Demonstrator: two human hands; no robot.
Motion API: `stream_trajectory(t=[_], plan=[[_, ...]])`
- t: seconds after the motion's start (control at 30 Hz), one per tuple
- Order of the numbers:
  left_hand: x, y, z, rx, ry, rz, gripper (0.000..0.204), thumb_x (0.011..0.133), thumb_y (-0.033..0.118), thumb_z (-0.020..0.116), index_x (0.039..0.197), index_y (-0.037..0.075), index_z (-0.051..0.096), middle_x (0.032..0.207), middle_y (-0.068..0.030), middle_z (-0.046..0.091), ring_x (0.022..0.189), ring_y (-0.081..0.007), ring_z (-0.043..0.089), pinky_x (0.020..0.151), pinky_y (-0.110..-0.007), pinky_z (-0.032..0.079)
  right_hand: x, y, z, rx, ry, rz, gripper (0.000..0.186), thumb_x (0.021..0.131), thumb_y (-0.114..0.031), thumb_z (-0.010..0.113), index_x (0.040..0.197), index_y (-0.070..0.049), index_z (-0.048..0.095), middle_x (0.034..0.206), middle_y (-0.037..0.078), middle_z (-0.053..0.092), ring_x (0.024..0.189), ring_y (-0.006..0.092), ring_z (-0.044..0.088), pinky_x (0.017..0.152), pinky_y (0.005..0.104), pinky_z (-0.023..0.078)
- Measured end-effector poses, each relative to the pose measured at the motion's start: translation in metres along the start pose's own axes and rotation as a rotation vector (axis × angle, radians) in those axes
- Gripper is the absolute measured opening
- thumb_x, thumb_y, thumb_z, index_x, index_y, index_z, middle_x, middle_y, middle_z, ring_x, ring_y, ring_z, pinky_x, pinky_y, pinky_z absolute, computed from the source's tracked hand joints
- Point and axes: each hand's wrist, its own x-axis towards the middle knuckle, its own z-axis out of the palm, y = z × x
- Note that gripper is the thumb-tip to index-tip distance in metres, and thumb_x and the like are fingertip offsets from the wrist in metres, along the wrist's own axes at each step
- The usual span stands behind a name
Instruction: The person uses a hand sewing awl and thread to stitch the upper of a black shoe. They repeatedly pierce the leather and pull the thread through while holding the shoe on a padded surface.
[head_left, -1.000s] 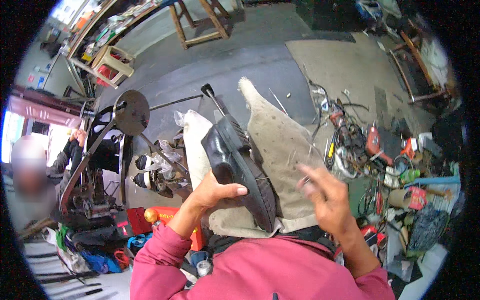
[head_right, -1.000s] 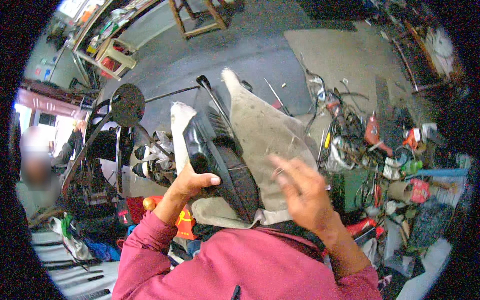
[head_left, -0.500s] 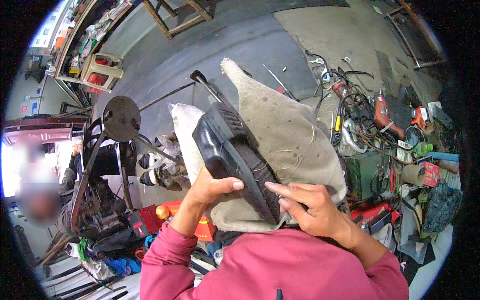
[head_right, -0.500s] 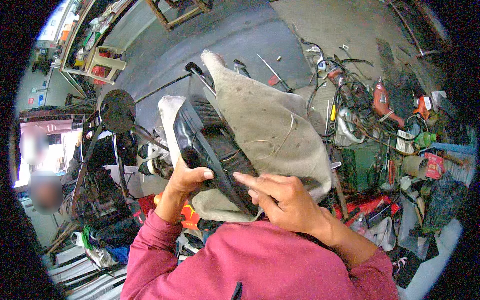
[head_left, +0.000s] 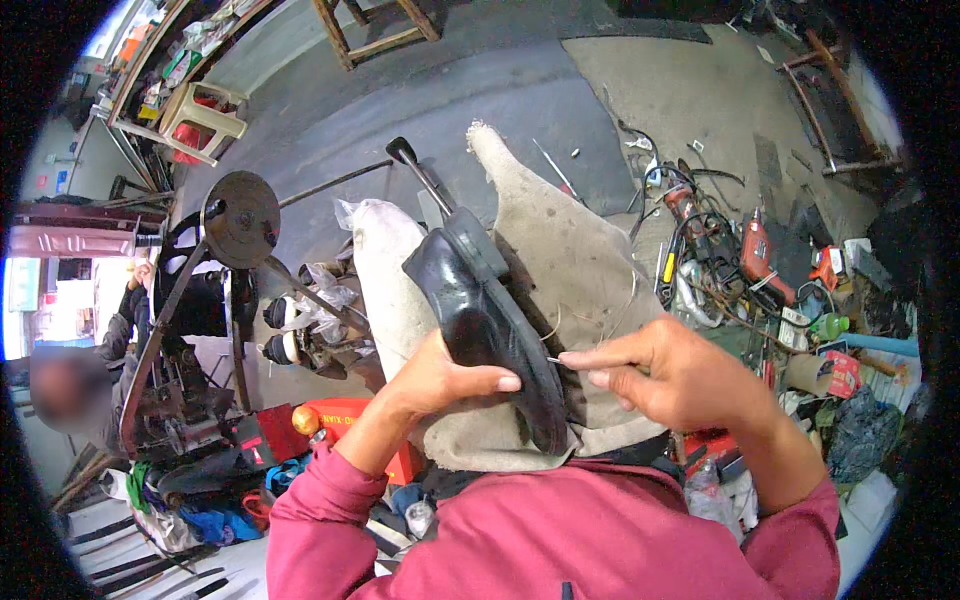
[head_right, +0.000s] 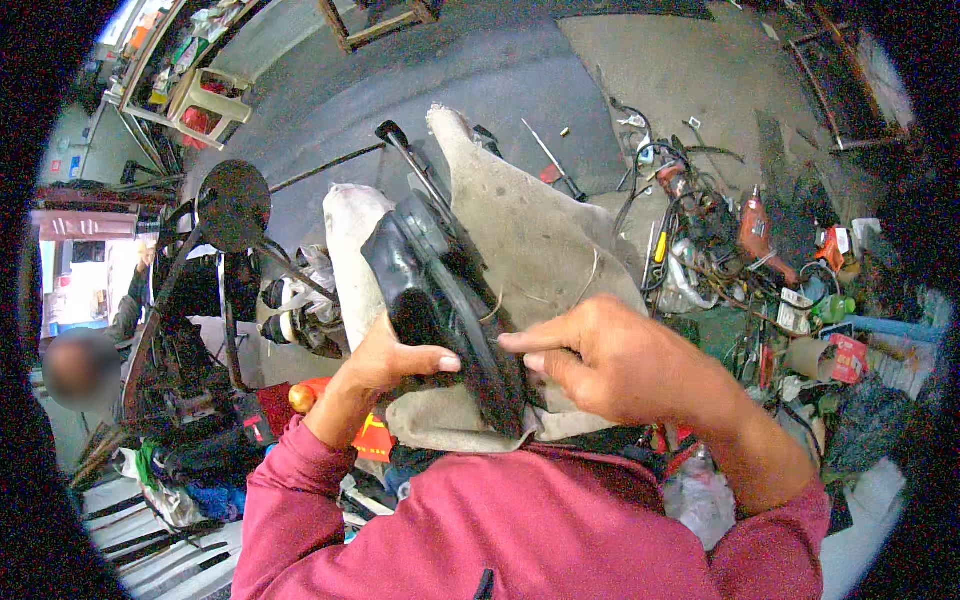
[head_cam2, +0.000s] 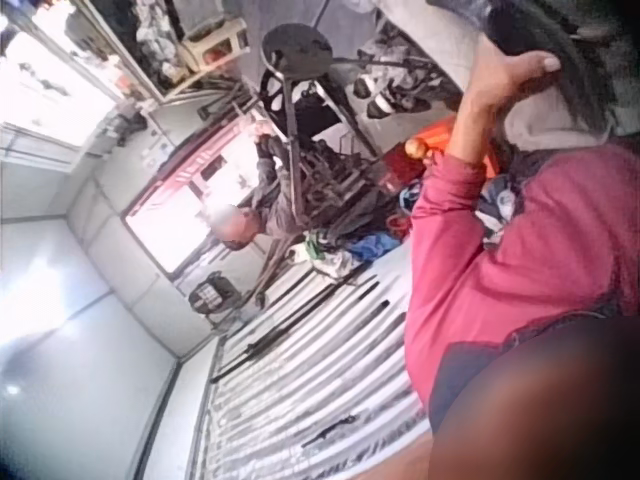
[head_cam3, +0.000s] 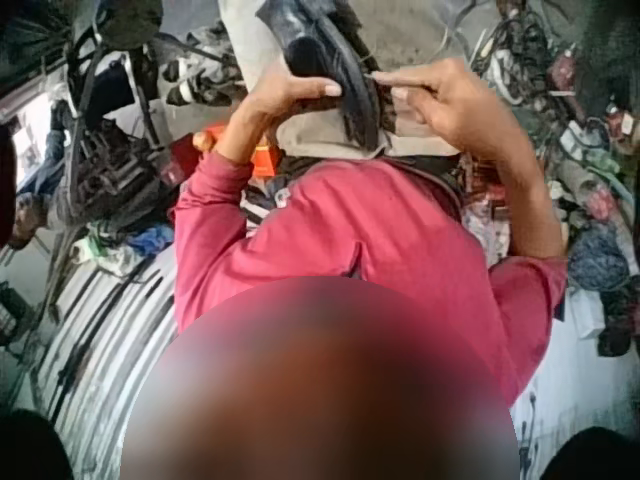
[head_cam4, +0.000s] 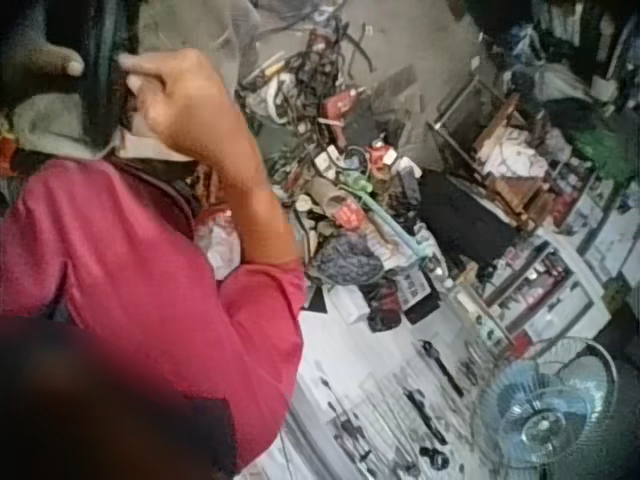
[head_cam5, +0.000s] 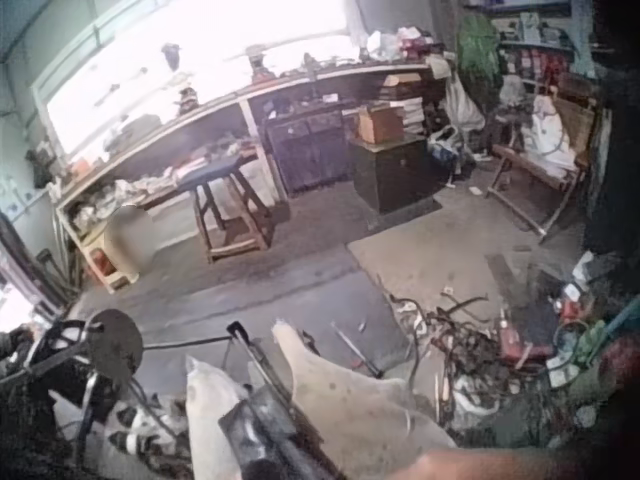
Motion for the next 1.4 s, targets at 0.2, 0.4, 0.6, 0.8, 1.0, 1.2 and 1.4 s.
stream_trajectory(t=[0.2,0.4,0.6,0.8,1.0,1.2,1.4], plan=[[0.003,-0.005,-0.004,0.156,-0.002,0.131,0.049,0.069,0.021,0.08,0.109,0.0,0.061,0.097,-0.0045,0.065,0.088,-0.0148,0.059,0.079,-0.033,0.05,0.039,-0.037,-0.02,-0.182,-0.227,0.166,0.029,0.091,-0.022,0.06,0.114,-0.009,0.069,0.068,0.011,0.064,0.055,0.0125,0.055,0.059,0.0299,0.05],[0.026,-0.033,0.0,-0.064,-0.073,0.279,0.044,0.07,0.02,0.079,0.102,-0.001,0.057,0.088,-0.0025,0.062,0.078,-0.014,0.054,0.07,-0.032,0.046,0.051,-0.071,-0.004,-0.07,-0.211,0.161,0.023,0.091,-0.015,0.062,0.11,-0.004,0.069,0.071,-0.001,0.057,0.06,0.0072,0.048,0.055,0.0235,0.041],[0.018,-0.025,-0.007,-0.365,-0.104,0.088,0.019,0.068,0.008,0.08,0.069,0.0,0.063,0.058,-0.0063,0.058,0.047,-0.0151,0.054,0.042,-0.029,0.04,0.055,-0.069,0.009,-0.072,-0.097,0.335,0.027,0.092,-0.01,0.06,0.116,-0.004,0.068,0.07,-0.003,0.059,0.058,0.0049,0.047,0.052,0.0209,0.038],[-0.001,0.002,-0.024,-0.284,-0.096,0.224,0.02,0.067,0.009,0.079,0.073,-0.001,0.063,0.062,-0.006,0.06,0.05,-0.0157,0.057,0.045,-0.03,0.046,0.063,-0.074,0.02,0.0,-0.05,0.38,0.025,0.09,-0.01,0.063,0.113,-0.003,0.069,0.069,-0.001,0.059,0.058,0.0062,0.047,0.052,0.0212,0.037],[-0.001,0.008,-0.024,-0.243,-0.077,0.232,0.025,0.063,0.009,0.081,0.078,0.001,0.064,0.066,-0.0047,0.061,0.053,-0.0154,0.057,0.046,-0.029,0.046,0.073,-0.076,0.026,0.082,-0.013,0.455,0.015,0.088,-0.01,0.066,0.1,-0.002,0.07,0.067,-0.001,0.06,0.055,0.0054,0.049,0.049,0.0204,0.036],[-0.004,0.009,-0.018,-0.227,-0.065,0.197,0.03,0.067,0.009,0.082,0.086,-0.003,0.063,0.074,-0.0102,0.065,0.062,-0.0194,0.064,0.05,-0.032,0.051,0.064,-0.071,0.025,0.079,0.005,0.346,0.014,0.088,-0.011,0.066,0.098,-0.001,0.068,0.064,-0.002,0.059,0.055,0.0052,0.05,0.05,0.0208,0.037],[0.002,0.006,-0.01,-0.041,-0.129,0.115,0.045,0.072,0.021,0.08,0.105,0.0,0.058,0.092,-0.0042,0.065,0.082,-0.0143,0.059,0.073,-0.03,0.049,0.044,-0.078,0.016,-0.05,-0.052,0.219,0.016,0.089,-0.012,0.065,0.097,0.001,0.068,0.067,-0.001,0.061,0.061,0.0065,0.053,0.055,0.0228,0.042]])
